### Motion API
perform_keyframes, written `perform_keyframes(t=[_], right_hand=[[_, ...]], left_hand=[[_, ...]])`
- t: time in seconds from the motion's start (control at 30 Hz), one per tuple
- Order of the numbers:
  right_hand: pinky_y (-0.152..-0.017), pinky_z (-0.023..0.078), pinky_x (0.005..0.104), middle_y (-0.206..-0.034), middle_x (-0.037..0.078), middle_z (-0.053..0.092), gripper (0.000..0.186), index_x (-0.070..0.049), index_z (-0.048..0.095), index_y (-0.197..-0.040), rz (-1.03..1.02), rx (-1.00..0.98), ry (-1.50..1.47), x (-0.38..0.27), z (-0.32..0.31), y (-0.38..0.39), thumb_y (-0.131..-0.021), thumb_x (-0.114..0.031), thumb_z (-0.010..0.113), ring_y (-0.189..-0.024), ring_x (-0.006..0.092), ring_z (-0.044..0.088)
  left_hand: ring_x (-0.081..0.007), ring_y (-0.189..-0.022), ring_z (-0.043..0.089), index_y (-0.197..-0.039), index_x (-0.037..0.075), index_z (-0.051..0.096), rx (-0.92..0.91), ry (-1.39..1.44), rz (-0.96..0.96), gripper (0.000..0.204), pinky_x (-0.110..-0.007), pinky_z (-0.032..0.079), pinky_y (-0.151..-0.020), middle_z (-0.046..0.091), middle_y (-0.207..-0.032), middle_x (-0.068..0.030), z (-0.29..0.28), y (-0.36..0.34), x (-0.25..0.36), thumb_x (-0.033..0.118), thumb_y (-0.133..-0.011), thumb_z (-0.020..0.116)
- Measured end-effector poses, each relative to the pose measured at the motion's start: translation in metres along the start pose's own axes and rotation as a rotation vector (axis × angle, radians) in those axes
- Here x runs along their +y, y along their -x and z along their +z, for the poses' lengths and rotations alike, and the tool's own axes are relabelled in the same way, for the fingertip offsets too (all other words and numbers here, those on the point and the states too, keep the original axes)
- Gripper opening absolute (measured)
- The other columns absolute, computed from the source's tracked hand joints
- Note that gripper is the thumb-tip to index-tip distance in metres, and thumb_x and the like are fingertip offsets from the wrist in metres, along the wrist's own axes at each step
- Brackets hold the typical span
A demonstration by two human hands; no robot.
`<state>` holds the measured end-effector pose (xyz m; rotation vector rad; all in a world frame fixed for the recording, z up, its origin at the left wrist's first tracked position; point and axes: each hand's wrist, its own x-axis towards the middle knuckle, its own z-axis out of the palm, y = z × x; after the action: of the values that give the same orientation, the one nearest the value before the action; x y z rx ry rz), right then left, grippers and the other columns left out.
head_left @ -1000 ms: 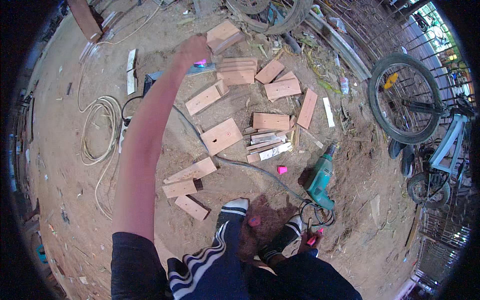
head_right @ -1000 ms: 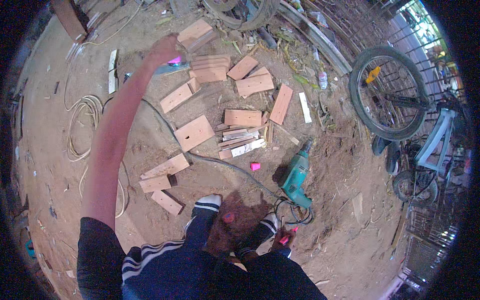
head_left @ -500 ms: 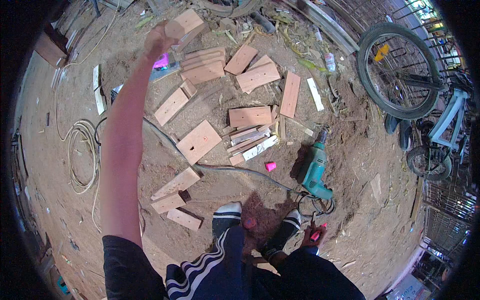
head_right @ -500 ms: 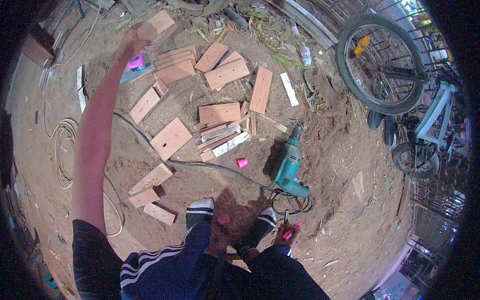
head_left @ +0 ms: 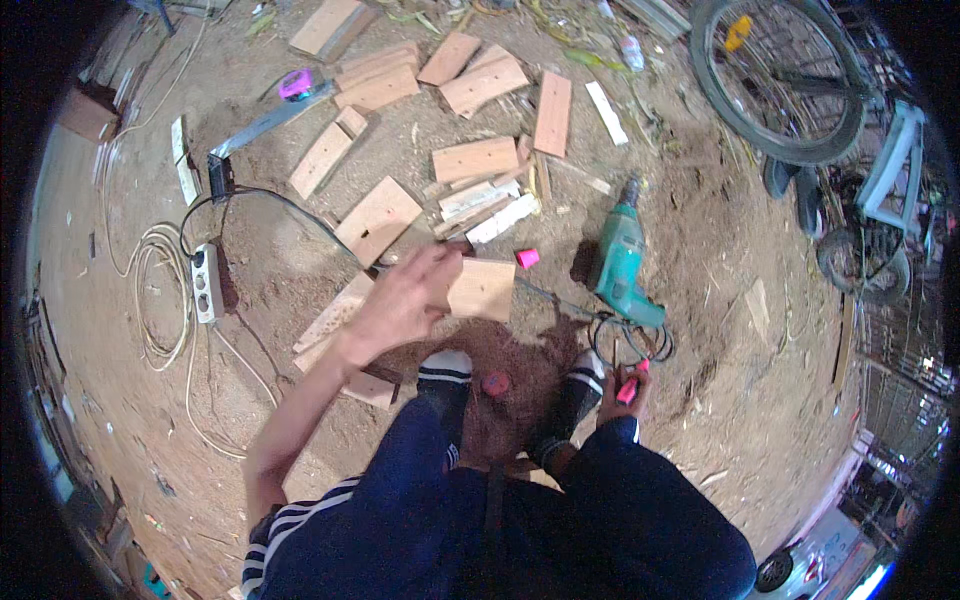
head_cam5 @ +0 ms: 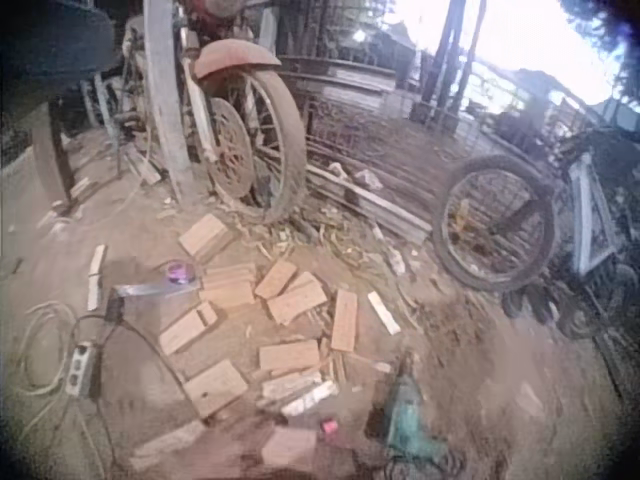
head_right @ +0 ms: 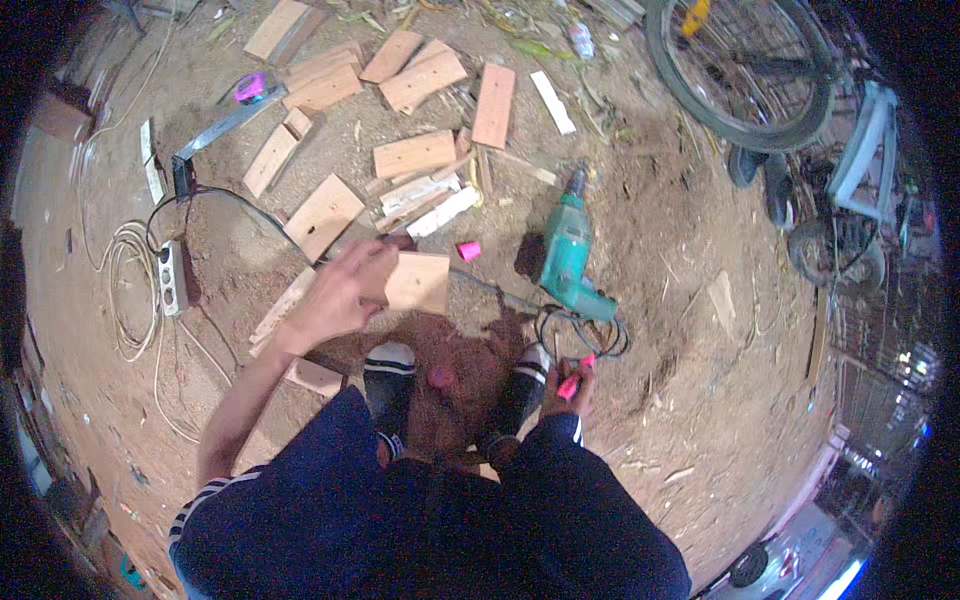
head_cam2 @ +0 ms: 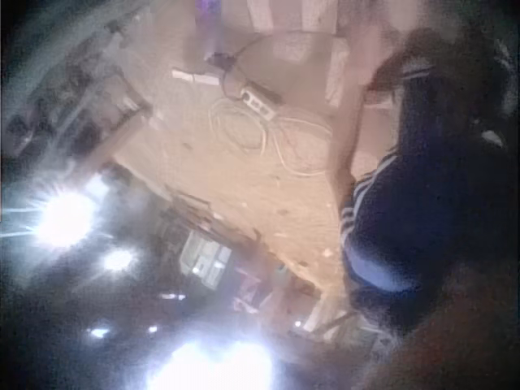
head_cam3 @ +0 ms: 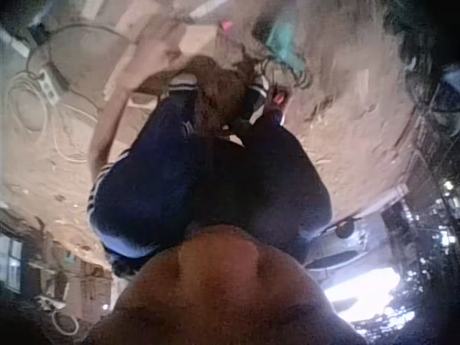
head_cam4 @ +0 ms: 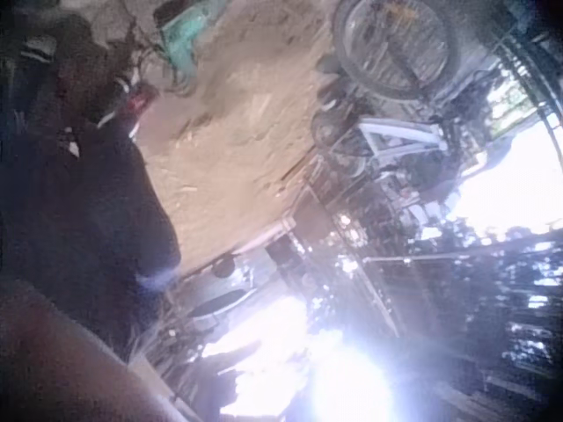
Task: The person drills a hole into a piece of wood and then marks another piece of wood using a marker.
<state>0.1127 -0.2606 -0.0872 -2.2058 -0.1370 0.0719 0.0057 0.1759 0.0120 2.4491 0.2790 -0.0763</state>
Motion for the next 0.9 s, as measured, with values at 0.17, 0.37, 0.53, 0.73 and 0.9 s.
perform_keyframes(t=[0.17,0.37,0.53,0.73,0.9], right_hand=[[-0.088,0.056,0.0332,-0.100,0.010,0.071,0.040,-0.010,0.053,-0.110,-0.098,0.020,0.201,-0.038,0.014,-0.011,-0.085,0.001,0.082,-0.102,0.0198,0.073],[-0.086,0.057,0.0327,-0.107,0.014,0.075,0.038,-0.012,0.053,-0.107,-0.168,-0.087,0.036,-0.071,0.015,-0.013,-0.086,0.000,0.082,-0.098,0.0187,0.075],[-0.081,0.059,0.0374,-0.100,0.006,0.078,0.048,-0.020,0.057,-0.114,-0.301,-0.077,0.148,-0.052,0.019,-0.015,-0.079,-0.006,0.086,-0.091,0.0245,0.077],[-0.087,0.056,0.0455,-0.106,0.009,0.075,0.057,-0.020,0.052,-0.120,-0.176,-0.271,0.223,-0.067,0.027,-0.016,-0.078,-0.027,0.090,-0.101,0.0359,0.073],[-0.093,0.053,0.0482,-0.112,0.011,0.076,0.051,-0.019,0.050,-0.122,-0.055,-0.452,0.176,-0.088,0.040,-0.018,-0.086,-0.027,0.085,-0.107,0.0376,0.072]], left_hand=[[-0.0388,-0.134,0.051,-0.143,0.005,0.055,-0.010,0.029,-0.014,0.076,-0.050,0.043,-0.112,0.052,-0.143,-0.0163,0.040,0.026,0.014,0.016,-0.074,0.086],[-0.0368,-0.131,0.053,-0.130,0.006,0.066,0.087,-0.054,-0.025,0.055,-0.047,0.044,-0.110,0.058,-0.136,-0.0129,0.073,0.029,0.000,0.032,-0.083,0.082],[-0.0347,-0.117,0.060,-0.118,0.011,0.073,0.068,0.149,-0.025,0.041,-0.045,0.049,-0.105,0.063,-0.124,-0.0102,0.092,0.032,-0.001,0.018,-0.079,0.081],[-0.0367,-0.120,0.059,-0.126,0.010,0.068,-0.061,0.281,0.010,0.056,-0.045,0.048,-0.108,0.062,-0.122,-0.0126,0.093,0.024,0.000,0.004,-0.073,0.083],[-0.0381,-0.118,0.059,-0.127,0.012,0.067,-0.019,0.268,-0.038,0.056,-0.046,0.049,-0.105,0.061,-0.122,-0.0146,0.101,0.014,0.008,0.013,-0.074,0.084]])
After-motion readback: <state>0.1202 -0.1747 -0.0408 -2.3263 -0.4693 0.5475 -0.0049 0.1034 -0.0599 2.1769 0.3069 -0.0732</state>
